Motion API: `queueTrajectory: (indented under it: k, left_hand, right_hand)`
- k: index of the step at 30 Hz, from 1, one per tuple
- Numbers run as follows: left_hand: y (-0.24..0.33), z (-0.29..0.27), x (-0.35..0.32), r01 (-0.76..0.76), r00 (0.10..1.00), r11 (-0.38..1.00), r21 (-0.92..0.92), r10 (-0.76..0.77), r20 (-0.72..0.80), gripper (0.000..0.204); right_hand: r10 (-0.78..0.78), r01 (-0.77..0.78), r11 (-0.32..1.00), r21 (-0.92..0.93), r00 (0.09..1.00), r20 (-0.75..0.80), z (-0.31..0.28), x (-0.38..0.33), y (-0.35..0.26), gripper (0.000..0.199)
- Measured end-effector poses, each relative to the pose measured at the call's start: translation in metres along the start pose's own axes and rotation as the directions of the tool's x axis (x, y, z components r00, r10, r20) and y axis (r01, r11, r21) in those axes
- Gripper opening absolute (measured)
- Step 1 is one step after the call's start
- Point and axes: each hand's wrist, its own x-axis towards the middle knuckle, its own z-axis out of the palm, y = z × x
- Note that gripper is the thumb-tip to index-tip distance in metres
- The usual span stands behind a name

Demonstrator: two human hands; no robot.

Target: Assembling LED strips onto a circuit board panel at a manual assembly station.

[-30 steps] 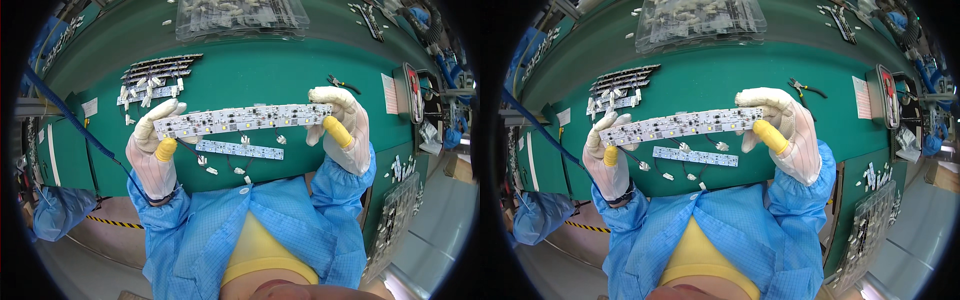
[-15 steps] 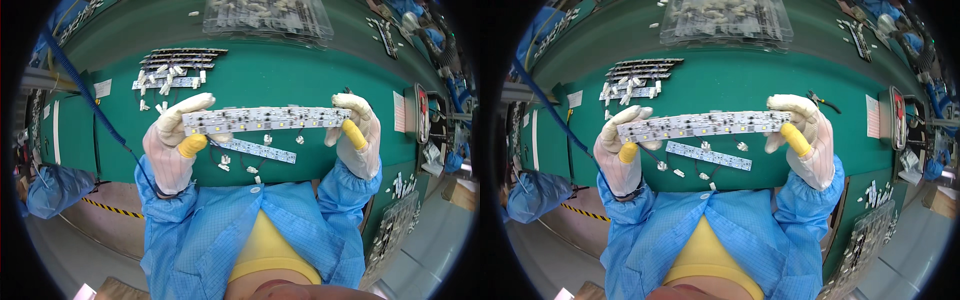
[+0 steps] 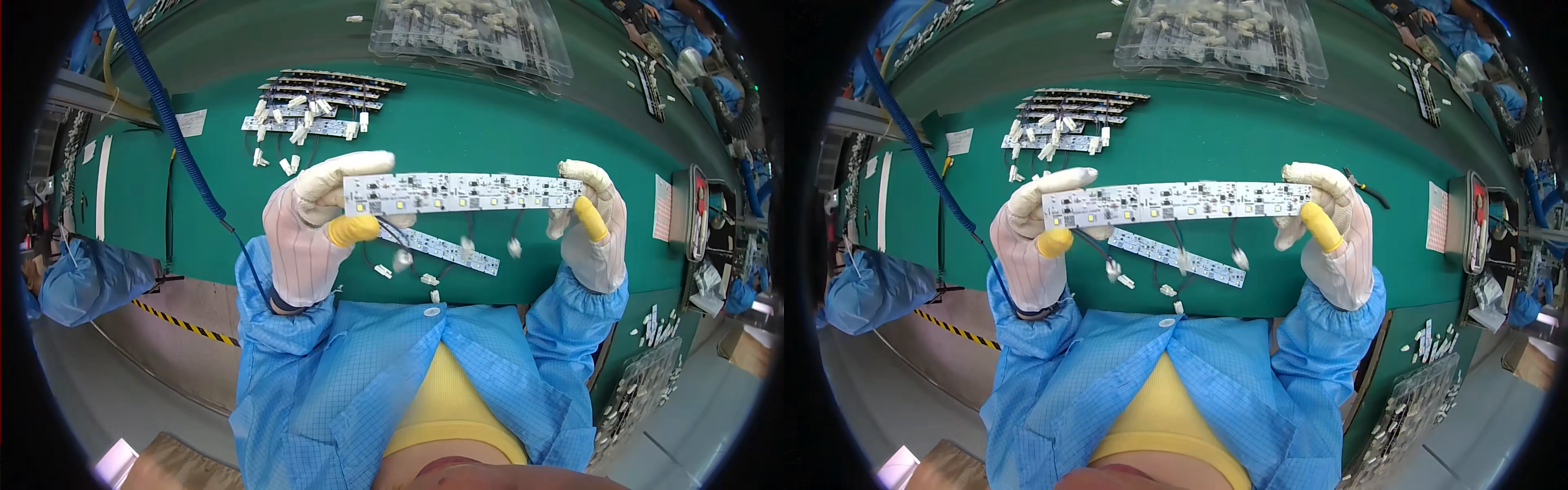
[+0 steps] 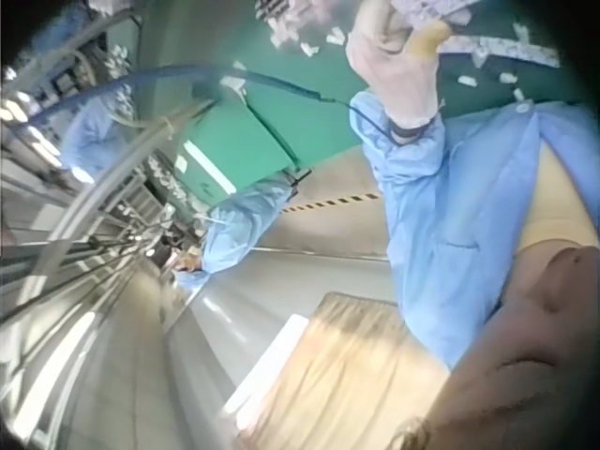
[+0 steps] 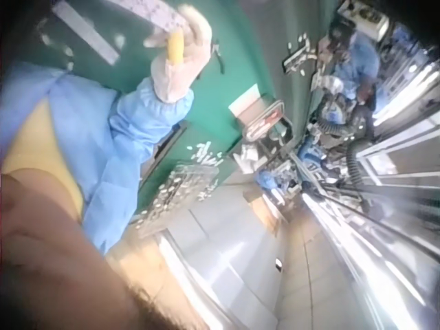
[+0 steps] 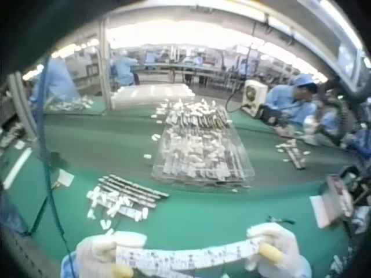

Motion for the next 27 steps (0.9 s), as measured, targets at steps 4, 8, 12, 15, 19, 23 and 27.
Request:
queueTrajectory:
  k: [4,8,12,15,19,23,27]
  left_hand:
    - [-0.006,0.0,0.002,-0.023,0.999,0.998,0.053,0.025,-0.026,0.054]
    - [-0.016,-0.005,0.01,-0.068,0.994,0.983,0.173,0.083,-0.078,0.052]
    - [-0.027,-0.018,0.02,-0.019,0.995,0.93,0.366,0.053,-0.085,0.051]
    - [-0.033,-0.015,0.025,0.002,0.994,0.927,0.376,0.039,-0.101,0.051]
    - [-0.034,-0.018,0.025,0.057,0.996,0.898,0.436,-0.019,-0.092,0.055]
    - [-0.04,-0.021,0.025,0.015,0.996,0.946,0.324,0.015,-0.091,0.055]
    - [-0.04,-0.02,0.022,-0.083,0.989,0.946,0.314,0.118,-0.094,0.056]
  right_hand:
    - [-0.06,0.06,0.998,0.027,0.998,0.012,0.0,-0.003,-0.002,0.069]
    - [-0.157,0.133,0.975,0.177,0.979,0.131,-0.004,-0.008,-0.008,0.044]
    - [-0.004,-0.014,0.987,0.162,0.994,0.108,0.01,-0.016,-0.019,0.058]
    - [0.024,-0.051,0.992,0.112,0.972,0.233,0.005,-0.019,-0.029,0.056]
    - [-0.064,0.027,0.989,0.147,0.966,0.25,0.003,-0.021,-0.022,0.055]
    - [-0.079,0.057,0.994,0.097,0.968,0.237,-0.003,-0.021,-0.024,0.052]
    - [-0.09,0.071,0.992,0.103,0.978,0.191,-0.003,-0.018,-0.02,0.048]
